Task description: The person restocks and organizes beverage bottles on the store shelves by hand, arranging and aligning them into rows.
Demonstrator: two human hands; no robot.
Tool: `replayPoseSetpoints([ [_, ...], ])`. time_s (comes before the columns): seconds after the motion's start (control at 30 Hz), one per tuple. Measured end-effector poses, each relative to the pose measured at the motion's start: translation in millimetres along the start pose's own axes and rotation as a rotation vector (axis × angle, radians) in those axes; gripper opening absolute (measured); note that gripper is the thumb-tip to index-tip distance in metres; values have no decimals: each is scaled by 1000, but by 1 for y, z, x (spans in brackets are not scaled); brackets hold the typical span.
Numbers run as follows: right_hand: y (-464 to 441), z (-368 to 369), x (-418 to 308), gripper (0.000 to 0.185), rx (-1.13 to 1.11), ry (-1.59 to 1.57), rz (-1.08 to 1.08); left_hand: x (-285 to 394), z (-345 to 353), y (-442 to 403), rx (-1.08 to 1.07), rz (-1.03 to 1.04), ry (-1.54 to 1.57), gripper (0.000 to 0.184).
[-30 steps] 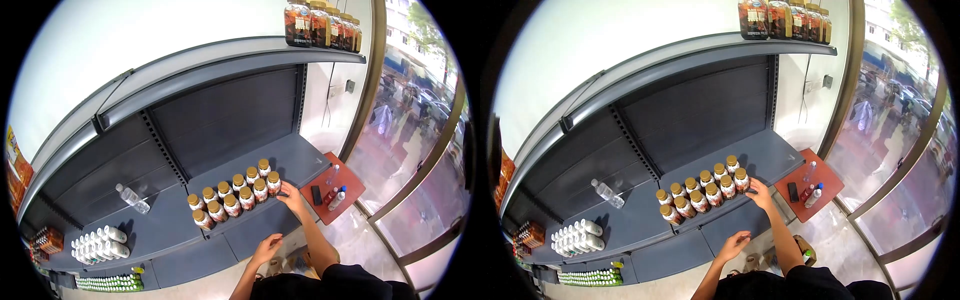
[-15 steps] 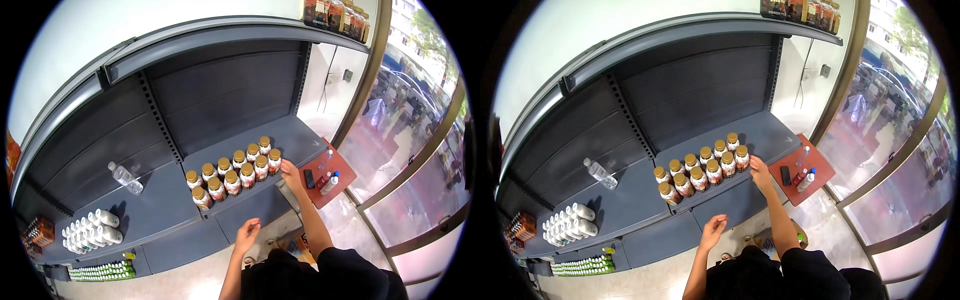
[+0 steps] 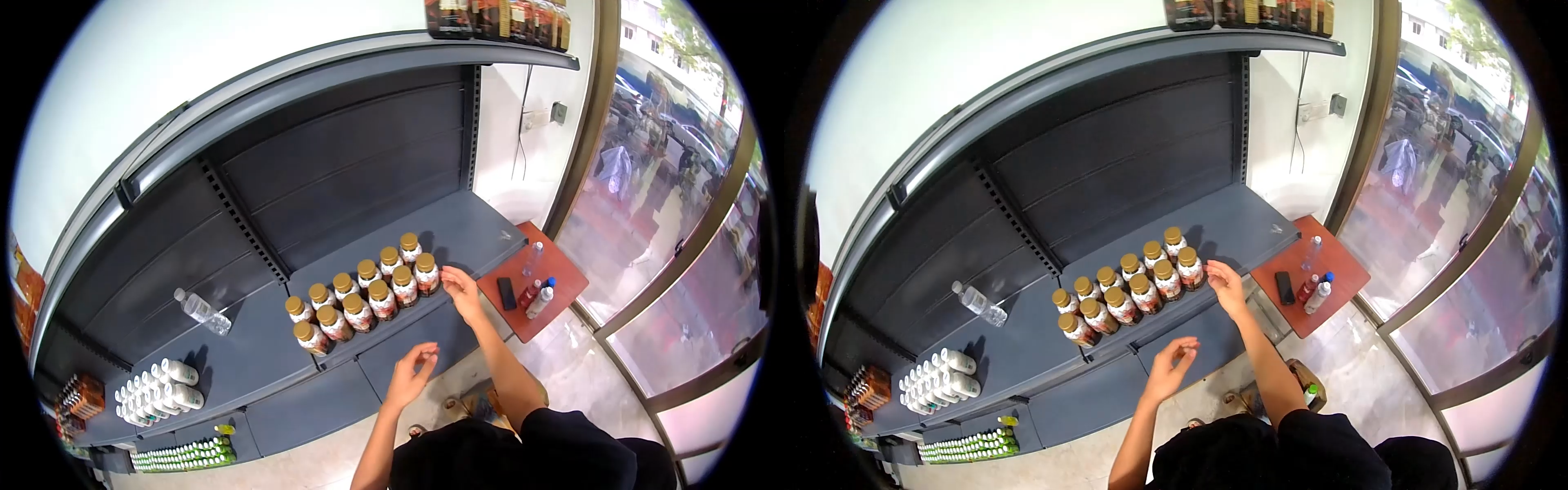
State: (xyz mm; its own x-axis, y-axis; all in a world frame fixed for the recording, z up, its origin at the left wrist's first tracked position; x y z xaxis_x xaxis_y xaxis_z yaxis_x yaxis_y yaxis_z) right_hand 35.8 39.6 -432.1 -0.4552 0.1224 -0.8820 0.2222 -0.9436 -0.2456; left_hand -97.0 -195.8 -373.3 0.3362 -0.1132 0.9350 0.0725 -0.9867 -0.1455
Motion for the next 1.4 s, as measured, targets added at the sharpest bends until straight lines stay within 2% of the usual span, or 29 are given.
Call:
replayPoseSetpoints([
  [0.13,-15,-3,-68,37,62,-41,-139,86,-26,-46,4,207,-175,27],
  [0.2,-25,12,-144,35,65,-68,-184,159,-47,-61,66,400,-369,27],
  [0.23,-30,20,-184,34,53,-57,-257,200,-55,-64,180,655,-510,25],
  [0.3,-43,43,-265,31,13,-36,-451,283,-70,-68,307,944,-648,27],
  [0.4,-51,90,-378,28,-108,114,-748,381,-93,-89,650,1349,-803,32],
  [0.43,-54,108,-407,29,-164,90,-800,407,-100,-103,791,1403,-798,32],
  [0.5,-72,140,-448,32,-241,74,-917,458,-107,-137,927,1476,-851,35],
  [0.57,-99,161,-467,36,-262,100,-1005,486,-120,-184,1058,1399,-885,49],
  [0.6,-113,170,-473,37,-264,117,-1044,501,-120,-194,937,1118,-895,64],
  [0.67,-129,180,-476,41,-165,212,-1076,499,-135,-239,1080,1097,-840,62],
  [0.73,-141,183,-473,43,-83,333,-1085,480,-140,-278,815,643,-797,68],
  [0.77,-142,183,-472,46,-83,336,-1131,479,-137,-284,701,719,-831,80],
  [0.87,-141,182,-471,45,-68,330,-1165,474,-143,-297,672,837,-673,70],
  [0.93,-145,182,-473,46,-87,307,-1155,480,-143,-281,699,837,-692,62],
  [1.0,-144,185,-477,49,-98,284,-1129,478,-149,-283,594,671,-427,66],
  [1.07,-142,194,-480,58,-258,338,-976,478,-155,-281,605,724,-308,62],
  [1.13,-133,202,-483,44,-271,248,-849,480,-150,-270,578,793,-337,56],
  [1.23,-147,201,-480,41,-387,9,-795,482,-148,-266,570,860,-328,54],
  [1.27,-134,201,-486,38,-324,55,-797,483,-150,-268,564,890,-319,54],
  [1.33,-133,198,-484,37,-382,39,-735,483,-152,-268,558,938,-303,56],
  [1.4,-130,198,-481,36,-362,-37,-771,484,-148,-259,501,1004,-311,62],
])
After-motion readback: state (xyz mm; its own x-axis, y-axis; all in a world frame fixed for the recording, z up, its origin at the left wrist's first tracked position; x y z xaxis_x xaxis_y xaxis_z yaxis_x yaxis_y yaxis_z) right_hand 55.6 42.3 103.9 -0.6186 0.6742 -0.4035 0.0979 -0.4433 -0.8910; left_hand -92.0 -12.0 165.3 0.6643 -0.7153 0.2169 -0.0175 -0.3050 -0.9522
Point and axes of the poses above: each hand's wrist, its own y-axis away from the middle knuckle, its own z-axis out of the palm, x = y × z, the point moved 6 cm from there along -y, towards the middle knuckle, and after that the axes turned 14 degrees about -y, right-handed, at the moved point
